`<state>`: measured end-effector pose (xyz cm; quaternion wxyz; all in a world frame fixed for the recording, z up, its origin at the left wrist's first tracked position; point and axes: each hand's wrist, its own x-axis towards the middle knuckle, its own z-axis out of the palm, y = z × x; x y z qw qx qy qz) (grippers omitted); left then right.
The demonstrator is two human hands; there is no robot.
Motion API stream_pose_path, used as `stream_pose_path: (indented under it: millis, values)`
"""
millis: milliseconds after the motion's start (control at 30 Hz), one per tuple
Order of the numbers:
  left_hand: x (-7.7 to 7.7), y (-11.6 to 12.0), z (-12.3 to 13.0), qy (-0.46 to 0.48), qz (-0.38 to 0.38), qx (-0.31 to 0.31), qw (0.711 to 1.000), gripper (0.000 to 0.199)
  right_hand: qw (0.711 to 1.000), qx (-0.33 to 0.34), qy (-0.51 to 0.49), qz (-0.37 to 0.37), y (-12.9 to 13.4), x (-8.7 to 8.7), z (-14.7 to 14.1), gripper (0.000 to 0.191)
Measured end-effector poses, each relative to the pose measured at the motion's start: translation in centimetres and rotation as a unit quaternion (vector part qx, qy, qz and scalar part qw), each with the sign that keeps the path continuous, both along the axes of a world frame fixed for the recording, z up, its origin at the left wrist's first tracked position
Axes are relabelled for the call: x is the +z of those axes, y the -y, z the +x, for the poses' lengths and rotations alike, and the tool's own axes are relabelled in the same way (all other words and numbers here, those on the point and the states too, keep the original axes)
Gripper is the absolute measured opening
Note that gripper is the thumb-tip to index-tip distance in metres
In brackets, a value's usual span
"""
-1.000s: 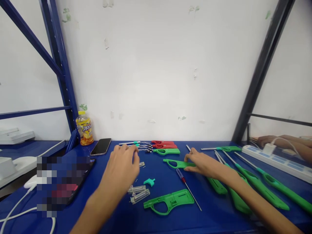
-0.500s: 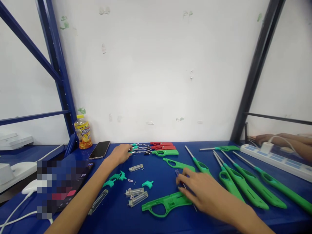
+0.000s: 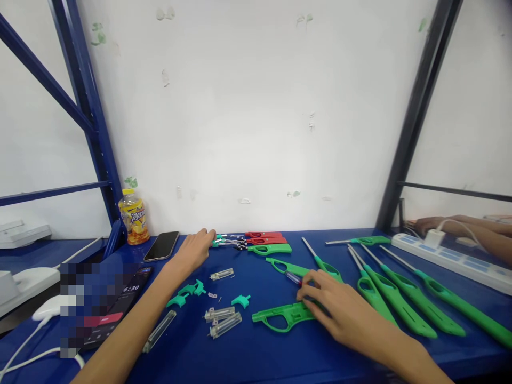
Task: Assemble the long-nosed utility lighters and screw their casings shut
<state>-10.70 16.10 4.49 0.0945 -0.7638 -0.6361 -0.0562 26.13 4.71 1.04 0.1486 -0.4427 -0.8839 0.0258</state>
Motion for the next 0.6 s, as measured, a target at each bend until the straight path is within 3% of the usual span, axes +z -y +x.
stream_pose_path:
  millis: [67,167,267,333,433,600]
  values:
    - [1.3,1.3,0.3,0.008,0.024,0.0,1.0,0.037,1.0,0.01,-0.01,-0.007,0.6,0.2,-0.5,0.024]
    - [3.2,4.2,1.0,0.024,0.066,-0.014,0.997,0.025,0.999,0.019,-0.023,-0.023,1.4,0.3,-1.2,0.029]
    - [4.0,7.9,1.8,0.044,0.11,-0.023,0.993,0.034,0.998,0.044,-0.034,-0.032,2.0,0.1,-1.8,0.024]
    - [3.3,10.3,2.2,0.061,0.133,-0.032,0.989,0.037,0.996,0.058,-0.04,-0.047,2.5,0.0,-2.3,0.022]
    - [0.7,13.7,2.5,0.165,0.227,-0.11,0.953,0.036,0.994,0.069,-0.048,-0.074,3.1,0.0,-3.1,0.022]
    - [-3.6,17.9,2.5,0.239,0.229,-0.181,0.926,0.028,0.993,0.057,-0.064,-0.082,3.5,-0.7,-3.5,0.023]
